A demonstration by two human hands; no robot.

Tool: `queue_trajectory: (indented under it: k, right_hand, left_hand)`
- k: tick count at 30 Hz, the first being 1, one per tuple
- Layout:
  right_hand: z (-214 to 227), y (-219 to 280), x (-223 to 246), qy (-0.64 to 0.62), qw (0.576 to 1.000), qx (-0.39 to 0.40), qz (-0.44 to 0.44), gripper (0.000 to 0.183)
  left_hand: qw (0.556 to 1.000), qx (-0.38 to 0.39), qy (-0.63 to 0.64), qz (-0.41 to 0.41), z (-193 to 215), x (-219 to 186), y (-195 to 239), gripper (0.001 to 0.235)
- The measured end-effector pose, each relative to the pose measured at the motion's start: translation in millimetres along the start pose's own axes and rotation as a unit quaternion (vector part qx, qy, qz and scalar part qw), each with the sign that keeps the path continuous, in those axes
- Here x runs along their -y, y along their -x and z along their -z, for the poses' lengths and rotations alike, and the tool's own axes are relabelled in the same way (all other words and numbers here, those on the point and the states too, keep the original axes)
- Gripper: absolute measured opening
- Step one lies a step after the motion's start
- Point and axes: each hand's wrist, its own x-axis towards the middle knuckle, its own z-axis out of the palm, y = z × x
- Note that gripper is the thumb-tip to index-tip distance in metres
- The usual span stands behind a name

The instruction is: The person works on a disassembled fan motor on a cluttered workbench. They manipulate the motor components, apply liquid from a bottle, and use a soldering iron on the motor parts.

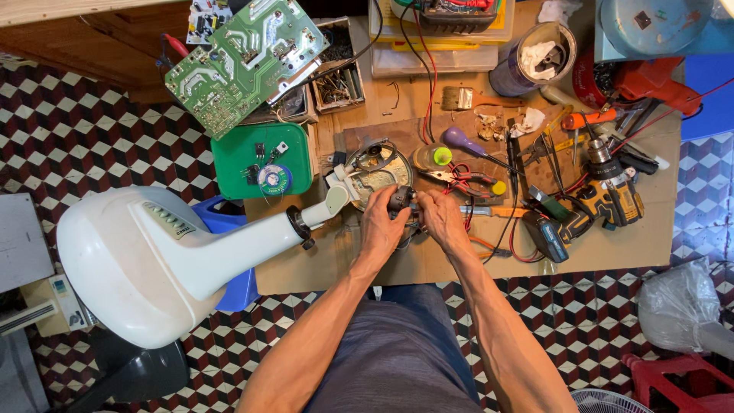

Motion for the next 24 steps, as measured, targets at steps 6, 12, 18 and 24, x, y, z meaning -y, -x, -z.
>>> queue_trajectory:
  k: [6, 12, 18, 24]
  right_hand:
    - [3.2, -2.1, -0.7, -0.149, 0.978, 0.011, -0.148, 0.039]
    - [1.1, 4.7, 3.0, -0.092, 0.992, 0.007, -0.084, 0.048]
    - [-2.0, 6.1, -3.3, -0.110, 0.992, 0.014, -0.067, 0.036]
    - [-8.3, -1.6, -16.5, -0.190, 0.976, 0.003, -0.111, 0.040]
  left_hand:
    - [0.975, 0.017, 0.188, 0.115, -3.6, 8.4, 7.6, 0.079]
    - [0.964, 0.049, 0.201, 0.165, -9.9, 35.7, 4.9, 0.095]
    - [0.965, 0.064, 0.180, 0.178, -12.3, 48.2, 2.5, 0.097]
    - [0.970, 0.066, 0.142, 0.184, -6.3, 40.2, 0.4, 0.098]
